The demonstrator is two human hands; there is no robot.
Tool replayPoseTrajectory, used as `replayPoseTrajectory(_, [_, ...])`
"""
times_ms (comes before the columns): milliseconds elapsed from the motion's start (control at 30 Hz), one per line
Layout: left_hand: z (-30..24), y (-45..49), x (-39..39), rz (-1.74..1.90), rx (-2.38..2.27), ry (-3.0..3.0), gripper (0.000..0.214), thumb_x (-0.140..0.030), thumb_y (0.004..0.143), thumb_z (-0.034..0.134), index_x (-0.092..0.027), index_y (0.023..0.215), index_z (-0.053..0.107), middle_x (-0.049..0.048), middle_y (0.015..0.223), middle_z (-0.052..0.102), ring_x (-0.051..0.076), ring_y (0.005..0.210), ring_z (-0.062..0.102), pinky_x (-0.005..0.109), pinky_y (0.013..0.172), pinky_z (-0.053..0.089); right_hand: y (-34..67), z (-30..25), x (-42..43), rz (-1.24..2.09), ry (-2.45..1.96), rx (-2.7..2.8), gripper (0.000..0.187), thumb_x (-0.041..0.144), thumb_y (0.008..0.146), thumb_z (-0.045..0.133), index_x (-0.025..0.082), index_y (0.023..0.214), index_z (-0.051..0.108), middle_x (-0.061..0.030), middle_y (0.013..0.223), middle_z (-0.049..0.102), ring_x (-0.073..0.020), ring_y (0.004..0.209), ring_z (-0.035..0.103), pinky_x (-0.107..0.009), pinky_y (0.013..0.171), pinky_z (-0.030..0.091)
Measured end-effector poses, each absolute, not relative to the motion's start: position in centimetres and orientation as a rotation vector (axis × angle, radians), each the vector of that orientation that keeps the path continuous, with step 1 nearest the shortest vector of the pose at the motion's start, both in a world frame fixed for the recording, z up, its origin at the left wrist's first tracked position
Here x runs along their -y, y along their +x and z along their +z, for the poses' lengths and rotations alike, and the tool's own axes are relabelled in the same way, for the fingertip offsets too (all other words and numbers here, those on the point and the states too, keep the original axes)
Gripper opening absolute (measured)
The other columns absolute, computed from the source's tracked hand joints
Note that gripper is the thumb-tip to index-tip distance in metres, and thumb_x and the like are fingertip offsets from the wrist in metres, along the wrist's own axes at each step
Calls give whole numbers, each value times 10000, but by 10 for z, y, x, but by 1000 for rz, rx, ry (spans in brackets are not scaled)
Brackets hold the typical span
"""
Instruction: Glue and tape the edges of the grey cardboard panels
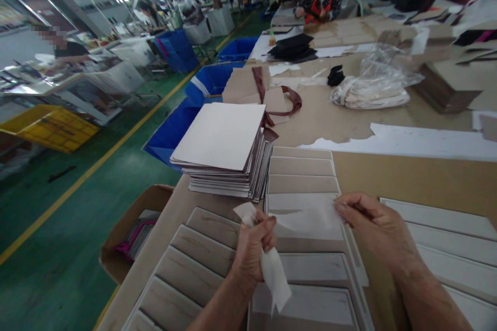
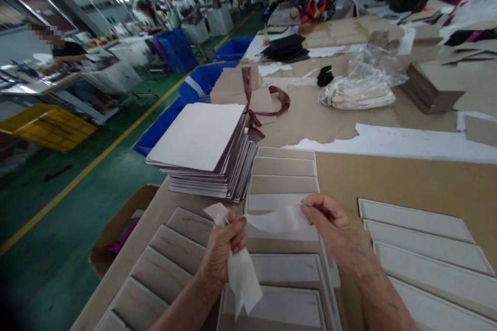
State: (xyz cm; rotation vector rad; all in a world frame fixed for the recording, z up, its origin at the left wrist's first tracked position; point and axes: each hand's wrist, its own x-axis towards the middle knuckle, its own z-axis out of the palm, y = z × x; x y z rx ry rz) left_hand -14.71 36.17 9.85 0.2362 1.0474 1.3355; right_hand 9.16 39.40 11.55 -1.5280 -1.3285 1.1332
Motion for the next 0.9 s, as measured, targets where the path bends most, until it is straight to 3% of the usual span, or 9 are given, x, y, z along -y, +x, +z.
replayPoseTrajectory(133, [120,-160,-369,1559,-972,218,357,-207,628,845,-206,822,546,-134,540,312,8,400,153,140,367,147,92,140,-380,1183,-1316,1341,160,411,803,709,252,786,719,1,671,619,-145,598,534,-225,516,413])
replayPoseTrajectory(233, [132,-154,-358,1247,-959,422,340,-301,614,862,-181,845,643,-108,514,401,12,392,206,165,370,155,87,161,-374,1295,-1210,1572,153,387,837,682,263,759,726,-7,678,642,-151,594,562,-228,526,437])
replayPoseTrajectory(367, [139,-126,-342,837,-848,608,551,-267,419,942,-156,909,717,-27,647,593,72,540,458,189,504,354,71,172,-370,1304,-1119,1907,201,351,912,582,280,804,736,-19,745,680,-169,674,610,-251,634,474])
replayPoseTrajectory(433, [137,-116,-340,809,-882,614,473,-263,466,919,-156,879,714,-6,727,628,93,614,509,197,570,394,69,169,-369,1251,-1169,1898,207,371,913,574,277,827,738,-27,772,688,-177,701,615,-257,654,475])
replayPoseTrajectory(533, [127,-118,-344,735,-1056,631,335,-325,556,860,-151,764,664,-41,575,546,60,476,413,185,459,311,78,156,-372,1260,-1324,1739,237,435,881,605,249,810,734,-25,724,669,-171,654,583,-246,594,456])
replayPoseTrajectory(667, [109,-136,-359,694,-1266,689,345,-414,592,814,-166,733,621,-85,463,429,39,374,255,197,370,170,97,123,-388,1148,-1559,1333,279,493,786,672,217,791,715,-9,678,639,-158,613,544,-238,537,425])
replayPoseTrajectory(900, [91,-155,-406,894,-1491,732,281,-338,625,767,-155,800,645,-89,479,447,49,377,307,184,367,219,105,68,-432,1092,-1641,1071,348,527,698,723,188,736,656,17,593,581,-145,570,505,-259,547,383])
